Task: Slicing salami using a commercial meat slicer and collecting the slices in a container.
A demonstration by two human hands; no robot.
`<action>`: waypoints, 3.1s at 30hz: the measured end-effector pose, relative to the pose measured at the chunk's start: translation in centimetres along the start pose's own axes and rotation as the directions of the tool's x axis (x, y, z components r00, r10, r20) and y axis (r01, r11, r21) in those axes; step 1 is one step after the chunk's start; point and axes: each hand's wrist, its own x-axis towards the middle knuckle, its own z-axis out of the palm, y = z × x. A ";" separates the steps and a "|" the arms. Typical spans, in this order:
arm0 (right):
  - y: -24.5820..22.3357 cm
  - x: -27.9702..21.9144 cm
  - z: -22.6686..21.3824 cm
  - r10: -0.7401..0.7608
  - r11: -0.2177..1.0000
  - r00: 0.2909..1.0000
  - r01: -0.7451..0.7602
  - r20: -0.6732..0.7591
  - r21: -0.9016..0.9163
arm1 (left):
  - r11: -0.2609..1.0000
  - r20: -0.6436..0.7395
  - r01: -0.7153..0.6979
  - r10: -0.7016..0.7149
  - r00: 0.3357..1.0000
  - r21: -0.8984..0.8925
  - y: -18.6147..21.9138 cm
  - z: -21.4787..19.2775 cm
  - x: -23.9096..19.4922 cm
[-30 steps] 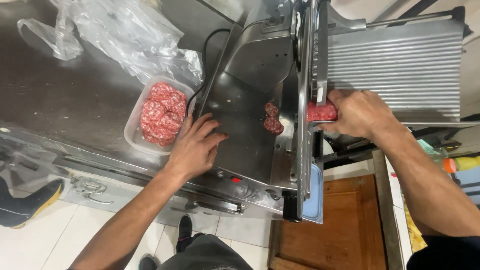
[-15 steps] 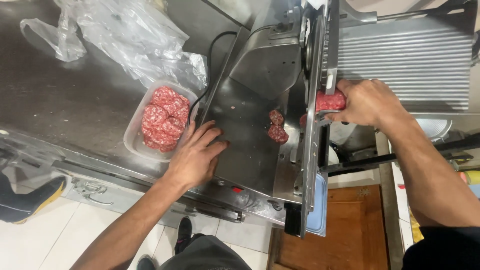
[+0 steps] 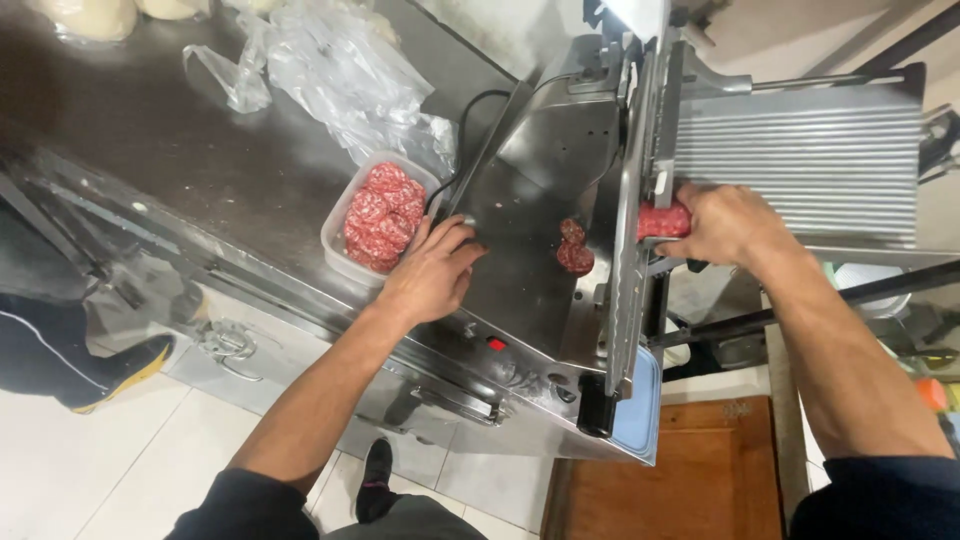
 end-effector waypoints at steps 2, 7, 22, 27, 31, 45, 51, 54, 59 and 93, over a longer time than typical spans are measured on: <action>-1.3 -1.9 -0.5 0.032 0.999 0.998 -0.030 0.049 -0.027 | 1.000 -0.001 0.000 0.000 1.000 -0.010 -0.1 0.3 -0.2; -3.6 -5.7 -1.9 0.010 0.999 0.997 -0.007 0.072 -0.033 | 1.000 0.002 0.001 -0.001 1.000 -0.013 -0.4 0.6 0.0; -1.2 -0.7 -0.5 0.111 0.994 0.957 -0.109 0.267 -0.022 | 0.999 0.043 0.022 -0.021 0.999 -0.027 -0.6 0.8 0.5; 0.5 1.8 0.3 0.076 0.996 0.972 -0.062 0.222 -0.068 | 0.998 0.053 0.037 -0.034 0.998 -0.052 -0.5 0.6 0.5; 1.4 3.2 0.6 0.055 0.997 0.980 -0.042 0.193 -0.071 | 0.997 0.068 0.047 -0.043 0.997 -0.058 -0.6 0.5 0.7; 2.0 4.1 0.3 -0.010 0.999 1.000 0.010 0.001 -0.031 | 1.000 0.028 0.010 -0.010 1.000 -0.002 -0.1 0.2 0.3; -1.1 -1.6 -0.9 0.004 1.000 0.998 -0.004 0.059 -0.008 | 1.000 -0.005 0.000 0.000 1.000 0.007 -0.3 0.3 0.0; -2.6 -4.2 -1.4 -0.043 0.997 0.998 0.046 0.048 -0.054 | 1.000 0.017 0.009 -0.009 1.000 -0.001 -0.2 0.2 0.1; -3.8 -5.6 -2.2 -0.001 1.000 0.989 0.005 0.145 -0.027 | 1.000 0.019 0.015 -0.015 1.000 -0.008 -0.4 0.6 0.2; 1.4 4.8 -0.8 0.087 0.996 0.991 -0.084 0.105 -0.038 | 1.000 0.025 0.013 -0.013 1.000 0.015 -0.2 0.2 0.3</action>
